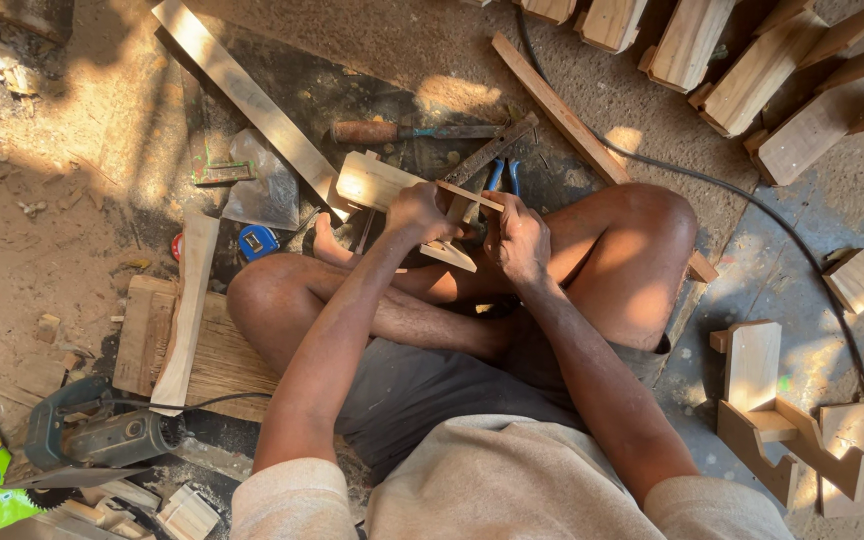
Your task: The person sits on the workshop floor, measures and marks wooden strips with a steel ruler and pencil, cuts small wood pieces with a handheld circular saw, and fits the cut pieces together with small wooden parts, placing finished pieces with a row of similar assembled parts.
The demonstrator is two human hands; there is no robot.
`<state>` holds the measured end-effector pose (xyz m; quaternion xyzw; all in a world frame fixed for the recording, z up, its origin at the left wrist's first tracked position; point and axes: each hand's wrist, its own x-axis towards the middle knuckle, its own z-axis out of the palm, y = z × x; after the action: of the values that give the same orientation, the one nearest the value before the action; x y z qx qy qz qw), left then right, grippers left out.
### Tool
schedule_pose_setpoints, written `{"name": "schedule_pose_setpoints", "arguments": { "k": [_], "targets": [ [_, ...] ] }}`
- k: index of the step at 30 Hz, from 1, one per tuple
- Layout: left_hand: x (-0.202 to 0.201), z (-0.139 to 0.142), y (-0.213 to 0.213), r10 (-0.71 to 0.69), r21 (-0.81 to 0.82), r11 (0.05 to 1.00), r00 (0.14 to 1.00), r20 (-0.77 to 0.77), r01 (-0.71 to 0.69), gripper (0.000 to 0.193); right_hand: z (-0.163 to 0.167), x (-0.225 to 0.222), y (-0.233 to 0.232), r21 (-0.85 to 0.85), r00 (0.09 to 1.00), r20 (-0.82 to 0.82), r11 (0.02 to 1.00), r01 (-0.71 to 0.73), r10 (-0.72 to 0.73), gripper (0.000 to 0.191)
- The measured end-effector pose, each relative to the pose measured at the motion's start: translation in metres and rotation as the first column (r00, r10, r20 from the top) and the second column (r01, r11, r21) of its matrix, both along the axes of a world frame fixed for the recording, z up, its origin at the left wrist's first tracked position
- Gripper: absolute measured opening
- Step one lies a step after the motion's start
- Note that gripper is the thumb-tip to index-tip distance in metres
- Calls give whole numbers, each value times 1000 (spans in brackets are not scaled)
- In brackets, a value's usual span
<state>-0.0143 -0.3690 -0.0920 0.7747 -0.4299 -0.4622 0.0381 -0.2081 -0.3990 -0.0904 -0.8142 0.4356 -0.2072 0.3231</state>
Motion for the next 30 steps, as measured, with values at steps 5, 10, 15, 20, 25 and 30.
{"name": "schedule_pose_setpoints", "arguments": {
  "k": [5,10,15,20,25,30],
  "targets": [
    [9,0,4,-52,-57,997,990,-134,45,78,0,-2,0,24,999,37,1000,-14,13,26],
    [-9,0,-8,-138,126,984,985,100,125,61,-1,2,1,15,1000,-9,1000,-6,6,25],
    [-13,3,-1,-71,57,996,989,133,64,54,3,0,0,53,998,56,998,-20,17,26],
    [-1,7,6,34,4,999,999,22,-34,61,10,3,1,44,996,87,999,-16,12,23],
    [-10,12,4,-10,82,997,995,104,1,60,14,3,-1,118,993,121,993,-27,13,26],
    [-14,16,9,20,61,998,998,59,-24,70,10,-2,-5,132,986,164,989,-61,39,42]
  ]
}}
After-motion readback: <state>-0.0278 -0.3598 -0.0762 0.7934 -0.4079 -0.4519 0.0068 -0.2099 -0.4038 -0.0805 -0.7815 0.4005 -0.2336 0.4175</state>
